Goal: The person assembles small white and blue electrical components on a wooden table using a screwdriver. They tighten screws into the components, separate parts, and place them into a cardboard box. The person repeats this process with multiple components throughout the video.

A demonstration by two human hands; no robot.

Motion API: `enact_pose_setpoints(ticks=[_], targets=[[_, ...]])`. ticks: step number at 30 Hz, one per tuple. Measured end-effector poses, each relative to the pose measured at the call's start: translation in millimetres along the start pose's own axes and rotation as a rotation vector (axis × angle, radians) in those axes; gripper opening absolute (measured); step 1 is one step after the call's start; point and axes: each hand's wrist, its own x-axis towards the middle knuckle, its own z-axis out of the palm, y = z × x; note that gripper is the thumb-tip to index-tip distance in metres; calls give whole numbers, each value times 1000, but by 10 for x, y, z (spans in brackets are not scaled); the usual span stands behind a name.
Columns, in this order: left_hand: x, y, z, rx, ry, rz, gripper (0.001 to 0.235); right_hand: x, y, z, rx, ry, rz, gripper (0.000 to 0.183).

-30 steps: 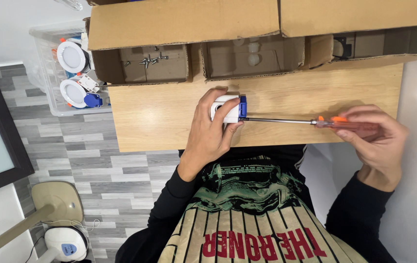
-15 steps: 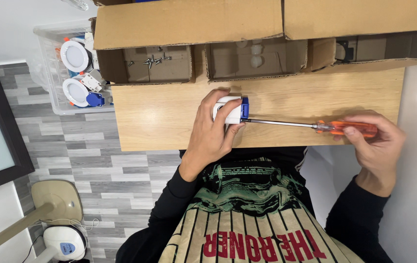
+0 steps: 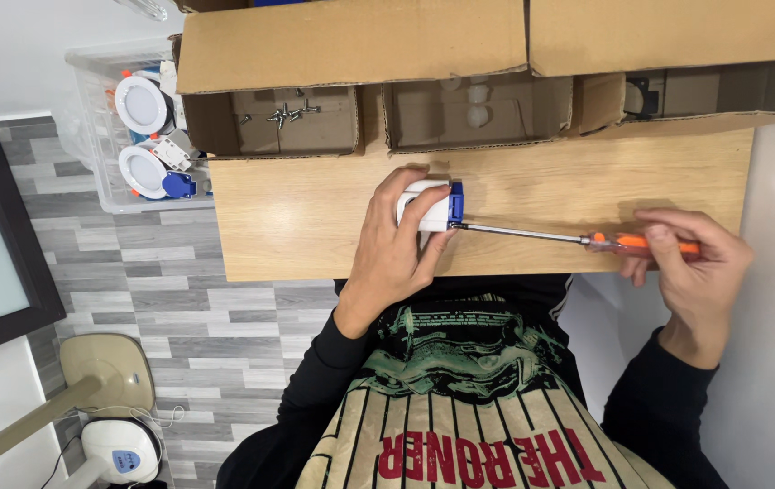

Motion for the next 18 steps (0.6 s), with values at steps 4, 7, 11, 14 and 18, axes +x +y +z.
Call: enact_pose_setpoints(ticks=[4,7,11,14,18], targets=[[9,-4,5,19,7,10,45,-58,234,-141,-58,8,-53,22],[5,-5,4,20,10,11,45,-30,217,-155,-85,-10,-135,23],[-4,-11,5,22,1,5,45,-30,100,-146,-96,-30,-197,19],[-4,-13,7,33,5,10,45,-11,112,-128,-14,-54,-244,30],[5,3,-11,24,1,14,45,102,-150,-6,-110,-138,-307,48]])
